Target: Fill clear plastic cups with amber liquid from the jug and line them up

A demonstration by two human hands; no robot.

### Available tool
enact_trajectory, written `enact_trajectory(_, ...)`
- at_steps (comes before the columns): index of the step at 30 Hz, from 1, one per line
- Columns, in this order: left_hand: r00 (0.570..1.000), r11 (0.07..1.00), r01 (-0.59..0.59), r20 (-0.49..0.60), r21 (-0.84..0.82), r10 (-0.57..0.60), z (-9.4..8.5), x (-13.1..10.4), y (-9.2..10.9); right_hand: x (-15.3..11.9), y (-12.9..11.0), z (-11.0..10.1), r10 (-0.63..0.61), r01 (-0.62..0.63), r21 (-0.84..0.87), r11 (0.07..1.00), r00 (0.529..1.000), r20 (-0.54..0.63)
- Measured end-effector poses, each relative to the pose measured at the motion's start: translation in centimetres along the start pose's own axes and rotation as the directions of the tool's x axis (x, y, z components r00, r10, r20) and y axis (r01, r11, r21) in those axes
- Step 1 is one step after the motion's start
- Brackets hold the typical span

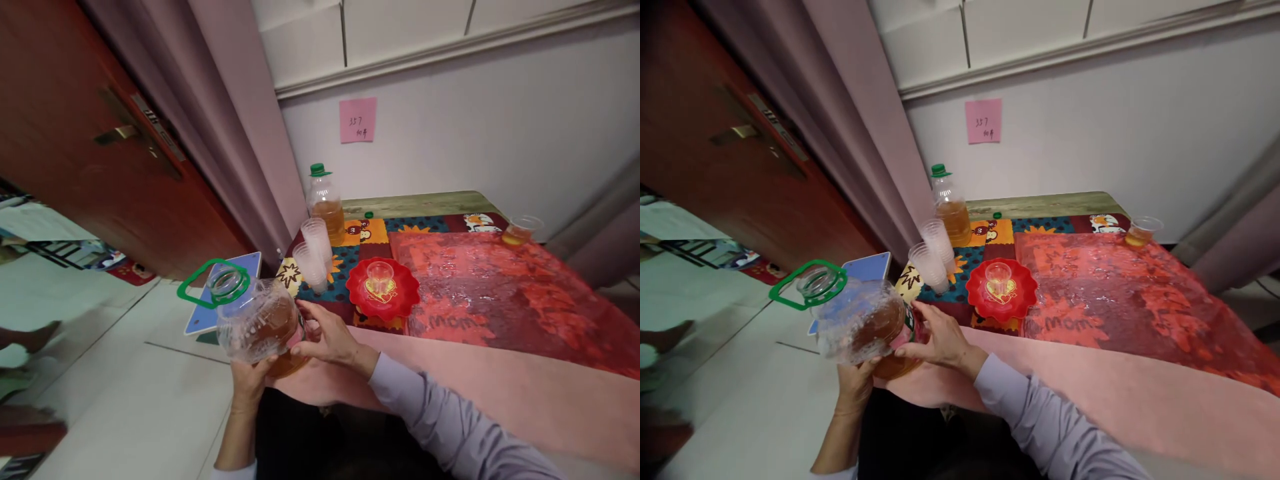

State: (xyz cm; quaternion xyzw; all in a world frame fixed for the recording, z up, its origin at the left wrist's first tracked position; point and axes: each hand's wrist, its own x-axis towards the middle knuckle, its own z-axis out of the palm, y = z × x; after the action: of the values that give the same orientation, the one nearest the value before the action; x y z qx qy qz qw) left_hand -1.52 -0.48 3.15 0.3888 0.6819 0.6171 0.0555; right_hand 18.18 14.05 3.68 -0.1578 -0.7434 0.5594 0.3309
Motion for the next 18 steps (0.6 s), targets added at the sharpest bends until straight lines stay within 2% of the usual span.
enact_trajectory(5,0.997,0.994,-0.061,0.051,0.089,0.057,0.4,0.7,1.7,-0.8,-0.4,-0.2,0.03,-0.026,0.095,0.995,0.999,-0.032)
enact_trajectory(9,0.987,0.986,-0.09,0.148,0.14,0.069,1.9,1.5,4.5,-1.0,-0.5,-0.8,0.016,-0.008,0.258,0.966,0.999,-0.03)
enact_trajectory(12,0.971,0.977,-0.111,0.229,0.184,0.067,3.3,1.9,6.2,-1.1,0.1,-0.9,0.027,0.001,0.242,0.97,0.993,-0.114)
enact_trajectory(15,0.963,0.96,-0.137,0.259,0.243,0.072,4.5,2.3,7.1,-1.2,0.9,-0.8,0.106,-0.072,0.205,0.976,0.981,-0.161)
enact_trajectory(18,0.951,0.942,-0.186,0.292,0.28,0.101,5.5,2.7,7.8,-1.1,1.4,-0.9,0.196,-0.149,0.247,0.957,0.964,-0.179)
